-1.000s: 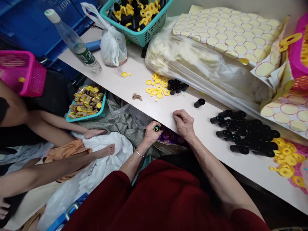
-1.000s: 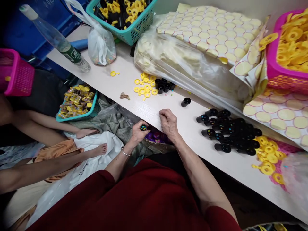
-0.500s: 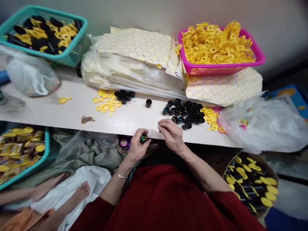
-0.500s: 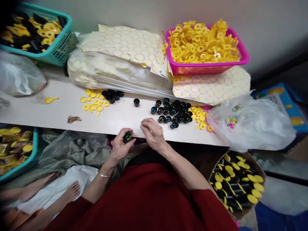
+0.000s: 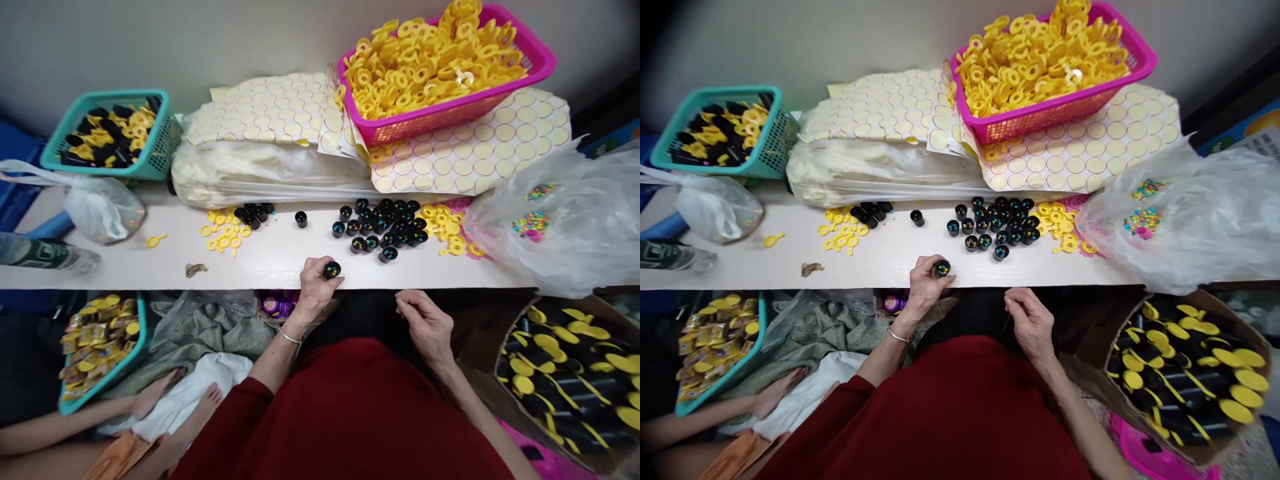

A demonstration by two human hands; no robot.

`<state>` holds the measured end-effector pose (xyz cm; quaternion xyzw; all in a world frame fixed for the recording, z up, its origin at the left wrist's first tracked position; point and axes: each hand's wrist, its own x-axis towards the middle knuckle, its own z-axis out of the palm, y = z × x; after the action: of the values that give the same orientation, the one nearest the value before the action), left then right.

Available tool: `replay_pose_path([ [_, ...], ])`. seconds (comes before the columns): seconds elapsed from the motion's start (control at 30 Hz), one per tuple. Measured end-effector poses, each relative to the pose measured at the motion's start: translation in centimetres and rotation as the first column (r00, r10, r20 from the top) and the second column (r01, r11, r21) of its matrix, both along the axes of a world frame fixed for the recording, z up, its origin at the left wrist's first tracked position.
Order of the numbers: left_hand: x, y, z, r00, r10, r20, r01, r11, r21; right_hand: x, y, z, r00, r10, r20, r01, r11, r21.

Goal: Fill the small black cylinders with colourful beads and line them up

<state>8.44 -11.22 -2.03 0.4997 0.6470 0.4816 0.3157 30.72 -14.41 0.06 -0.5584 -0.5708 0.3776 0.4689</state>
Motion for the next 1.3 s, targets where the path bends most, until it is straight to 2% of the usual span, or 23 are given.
replay_pose_path([
  [0.1, -1.0, 1.5, -1.1, 0.989, 0.146, 0.034, -0.143, 0.987, -0.074, 0.2, 1.2, 0.2, 0.999, 0.022, 0.026, -0.024, 0.998, 0.061],
  [0.2, -1.7, 2.4, -1.3, 0.986, 0.16, 0.037, -0.157, 0.985, -0.07, -0.2, 2.3, 0.7, 0.995, 0.069, 0.07, -0.078, 0.989, 0.124],
  [0.27, -2.1, 2.5, -1.2, 0.987, 0.16, -0.003, -0.16, 0.986, -0.057, -1.1, 3.0, 1.1, 0.979, 0.167, 0.119, -0.186, 0.968, 0.167],
  [0.33, -2.4, 2.2, -1.0, 0.978, 0.194, -0.072, -0.197, 0.979, -0.048, -2.7, 3.6, 1.3, 0.942, 0.301, 0.146, -0.325, 0.926, 0.194],
  [0.43, -3.2, 1.8, -0.9, 0.949, 0.265, -0.173, -0.277, 0.96, -0.049, -5.7, 4.5, 1.4, 0.857, 0.496, 0.144, -0.516, 0.831, 0.208],
  [0.53, -4.4, 1.7, -1.0, 0.943, 0.262, -0.203, -0.277, 0.96, -0.046, -8.0, 5.2, 1.3, 0.778, 0.612, 0.139, -0.628, 0.752, 0.2],
  [0.6, -5.4, 1.7, -1.1, 0.959, 0.202, -0.2, -0.209, 0.978, -0.013, -8.6, 5.4, 1.0, 0.77, 0.627, 0.12, -0.638, 0.746, 0.19],
  [0.73, -8.1, 1.9, -1.0, 0.988, 0.058, -0.14, -0.049, 0.997, 0.066, -7.7, 4.9, 0.5, 0.786, 0.61, 0.094, -0.617, 0.772, 0.152],
  [0.77, -8.9, 2.1, -0.9, 0.99, 0.069, -0.125, -0.06, 0.995, 0.075, -7.5, 4.7, 0.4, 0.789, 0.607, 0.095, -0.614, 0.776, 0.143],
  [0.83, -10.5, 2.8, -0.6, 0.973, 0.193, -0.125, -0.184, 0.98, 0.08, -7.4, 4.7, 0.6, 0.795, 0.598, 0.104, -0.607, 0.781, 0.147],
  [0.9, -11.9, 3.8, -0.2, 0.917, 0.341, -0.206, -0.335, 0.94, 0.066, -8.5, 5.5, 1.2, 0.789, 0.6, 0.132, -0.614, 0.765, 0.191],
  [0.93, -12.4, 4.4, 0.0, 0.883, 0.375, -0.282, -0.376, 0.925, 0.051, -9.5, 6.2, 1.7, 0.78, 0.605, 0.16, -0.626, 0.747, 0.226],
  [0.97, -12.8, 5.0, 0.2, 0.849, 0.374, -0.373, -0.393, 0.919, 0.028, -10.8, 7.2, 2.2, 0.77, 0.606, 0.2, -0.638, 0.724, 0.263],
  [1.03, -13.1, 6.0, 0.6, 0.782, 0.294, -0.549, -0.379, 0.924, -0.044, -14.2, 9.5, 3.3, 0.739, 0.587, 0.332, -0.673, 0.674, 0.305],
  [1.1, -13.1, 6.7, 0.9, 0.719, 0.207, -0.663, -0.379, 0.917, -0.125, -18.1, 11.9, 4.3, 0.653, 0.545, 0.525, -0.728, 0.644, 0.237],
  [1.17, -13.0, 7.0, 1.2, 0.685, 0.14, -0.715, -0.384, 0.904, -0.191, -21.9, 13.8, 5.1, 0.504, 0.521, 0.689, -0.749, 0.66, 0.049],
  [1.23, -13.1, 7.1, 1.4, 0.679, 0.092, -0.728, -0.368, 0.901, -0.23, -25.0, 15.0, 5.5, 0.373, 0.527, 0.764, -0.714, 0.689, -0.126],
  [1.3, -13.3, 7.1, 1.5, 0.685, 0.074, -0.725, -0.352, 0.904, -0.241, -27.2, 15.7, 5.4, 0.317, 0.536, 0.782, -0.668, 0.712, -0.217],
])
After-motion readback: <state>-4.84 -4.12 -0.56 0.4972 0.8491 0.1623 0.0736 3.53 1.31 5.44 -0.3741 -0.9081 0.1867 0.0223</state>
